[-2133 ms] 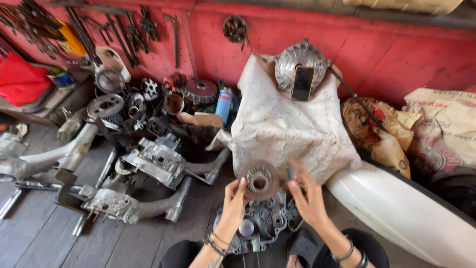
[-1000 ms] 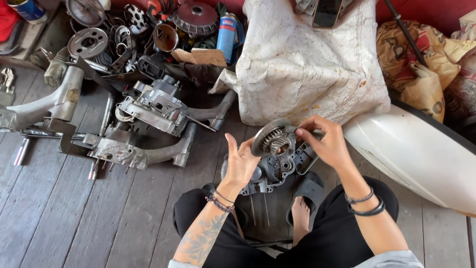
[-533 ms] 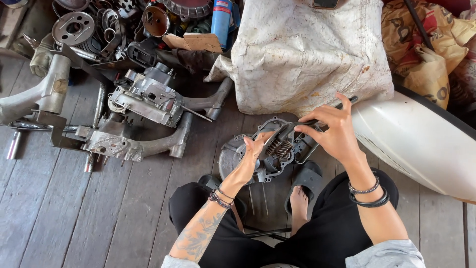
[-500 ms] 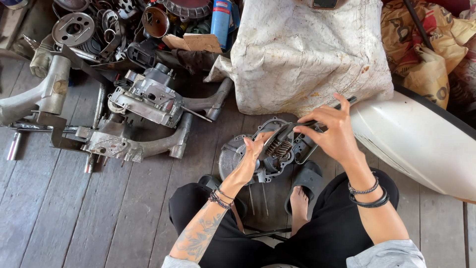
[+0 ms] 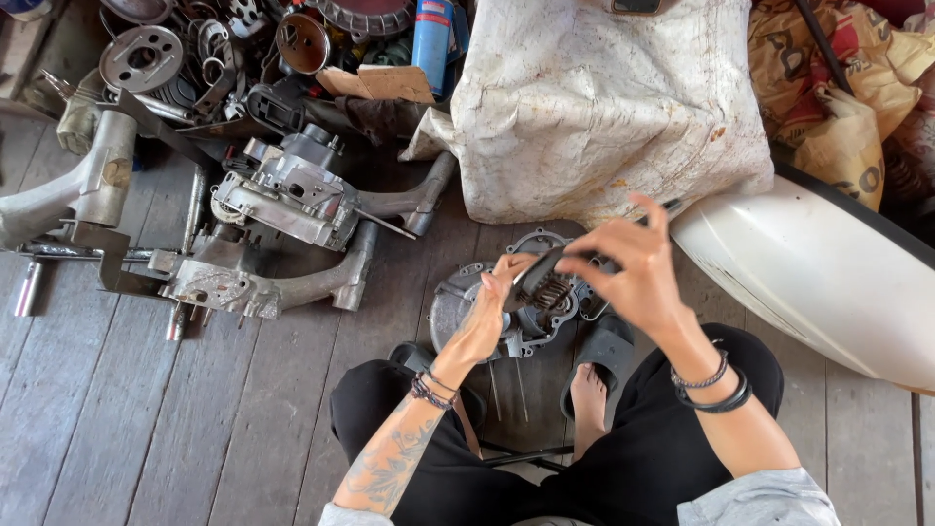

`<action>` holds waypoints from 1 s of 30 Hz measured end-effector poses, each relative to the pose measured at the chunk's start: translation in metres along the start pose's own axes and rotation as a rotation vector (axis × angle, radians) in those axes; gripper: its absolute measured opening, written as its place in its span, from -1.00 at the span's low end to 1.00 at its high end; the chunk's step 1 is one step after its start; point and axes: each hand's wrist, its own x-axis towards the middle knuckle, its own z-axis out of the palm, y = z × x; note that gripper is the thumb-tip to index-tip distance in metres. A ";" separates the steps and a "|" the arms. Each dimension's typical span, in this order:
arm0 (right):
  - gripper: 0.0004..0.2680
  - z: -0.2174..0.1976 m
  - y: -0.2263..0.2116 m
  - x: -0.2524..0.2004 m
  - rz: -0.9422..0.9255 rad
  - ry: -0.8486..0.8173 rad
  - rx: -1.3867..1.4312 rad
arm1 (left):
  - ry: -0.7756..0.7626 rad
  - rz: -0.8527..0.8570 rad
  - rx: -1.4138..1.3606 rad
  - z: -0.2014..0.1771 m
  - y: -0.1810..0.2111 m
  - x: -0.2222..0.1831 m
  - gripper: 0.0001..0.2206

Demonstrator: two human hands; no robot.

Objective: Scraping and cleaning a motorcycle clutch hub using a small hand tool while sitting on the floor.

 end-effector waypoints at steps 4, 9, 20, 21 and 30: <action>-0.90 -0.015 0.025 0.001 0.220 0.156 0.020 | 0.071 -0.102 -0.230 0.007 0.029 -0.002 -0.03; -0.94 -0.007 0.025 -0.010 0.449 0.110 0.335 | 0.214 -0.237 -0.666 0.004 0.003 0.001 -0.30; -0.91 0.021 0.026 -0.012 0.344 0.142 0.131 | 0.538 -0.313 -0.842 -0.004 0.036 0.007 -0.55; -0.91 0.022 0.016 -0.012 0.342 0.147 0.132 | 0.535 -0.311 -0.839 -0.003 0.038 0.005 -0.55; -0.93 0.041 -0.001 -0.011 0.226 0.101 0.156 | 0.532 -0.368 -0.794 -0.001 0.033 0.009 -0.43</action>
